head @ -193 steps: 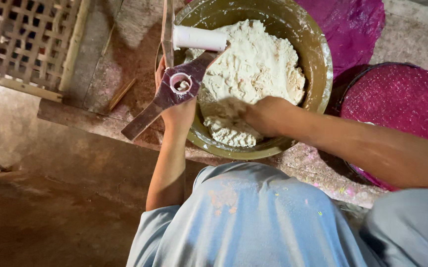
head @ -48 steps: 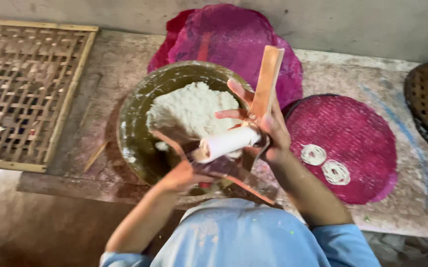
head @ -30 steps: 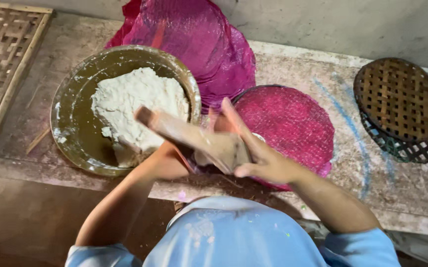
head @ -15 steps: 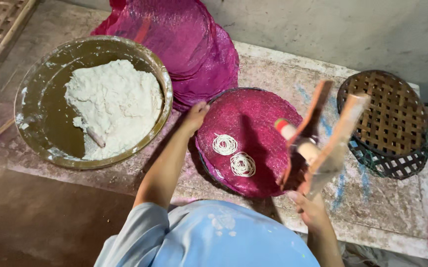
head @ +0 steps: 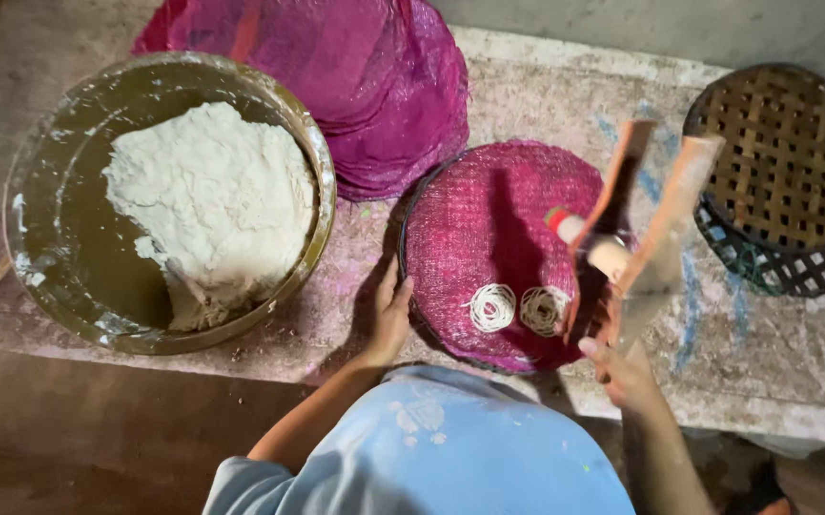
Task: The person presses dough through a wooden hand-held noodle press, extruding noodle strands into round nests on a pink tray. They refill the press with dough from a large basin, squeeze the lever to extrude each nest, and arrange the nests on the tray, finally lifting the filled tray.
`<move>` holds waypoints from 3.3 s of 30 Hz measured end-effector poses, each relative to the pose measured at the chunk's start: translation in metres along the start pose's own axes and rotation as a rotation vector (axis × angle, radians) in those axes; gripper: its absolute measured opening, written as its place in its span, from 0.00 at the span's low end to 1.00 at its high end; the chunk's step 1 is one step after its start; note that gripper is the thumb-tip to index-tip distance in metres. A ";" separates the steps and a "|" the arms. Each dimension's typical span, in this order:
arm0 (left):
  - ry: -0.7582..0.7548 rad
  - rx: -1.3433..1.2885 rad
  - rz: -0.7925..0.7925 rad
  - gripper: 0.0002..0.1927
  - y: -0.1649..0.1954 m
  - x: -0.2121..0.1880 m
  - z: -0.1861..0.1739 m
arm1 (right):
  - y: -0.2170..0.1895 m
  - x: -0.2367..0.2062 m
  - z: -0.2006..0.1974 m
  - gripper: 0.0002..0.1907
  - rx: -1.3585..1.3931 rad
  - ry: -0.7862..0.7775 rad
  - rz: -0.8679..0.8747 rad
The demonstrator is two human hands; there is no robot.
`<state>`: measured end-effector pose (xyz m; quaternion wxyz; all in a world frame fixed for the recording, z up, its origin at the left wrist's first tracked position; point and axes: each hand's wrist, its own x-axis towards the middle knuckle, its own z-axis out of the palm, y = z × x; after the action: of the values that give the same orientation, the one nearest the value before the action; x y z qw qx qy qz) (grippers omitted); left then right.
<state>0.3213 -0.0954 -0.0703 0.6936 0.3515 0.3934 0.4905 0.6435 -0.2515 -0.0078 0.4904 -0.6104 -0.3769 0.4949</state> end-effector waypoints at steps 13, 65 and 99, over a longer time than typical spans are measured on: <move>-0.899 -0.842 -0.088 0.43 0.123 0.069 0.066 | -0.129 0.026 0.061 0.50 0.018 -0.825 0.600; -0.451 0.916 -0.112 0.36 0.057 0.063 0.015 | -0.092 0.107 0.038 0.32 -0.458 -0.404 0.142; -0.524 -1.002 0.114 0.29 0.115 0.204 0.069 | -0.168 0.174 0.082 0.38 -0.779 -0.424 0.144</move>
<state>0.3794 0.1243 0.0202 0.8227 0.1101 -0.0923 0.5500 0.6073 -0.0290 0.1121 0.1002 -0.6593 -0.5840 0.4628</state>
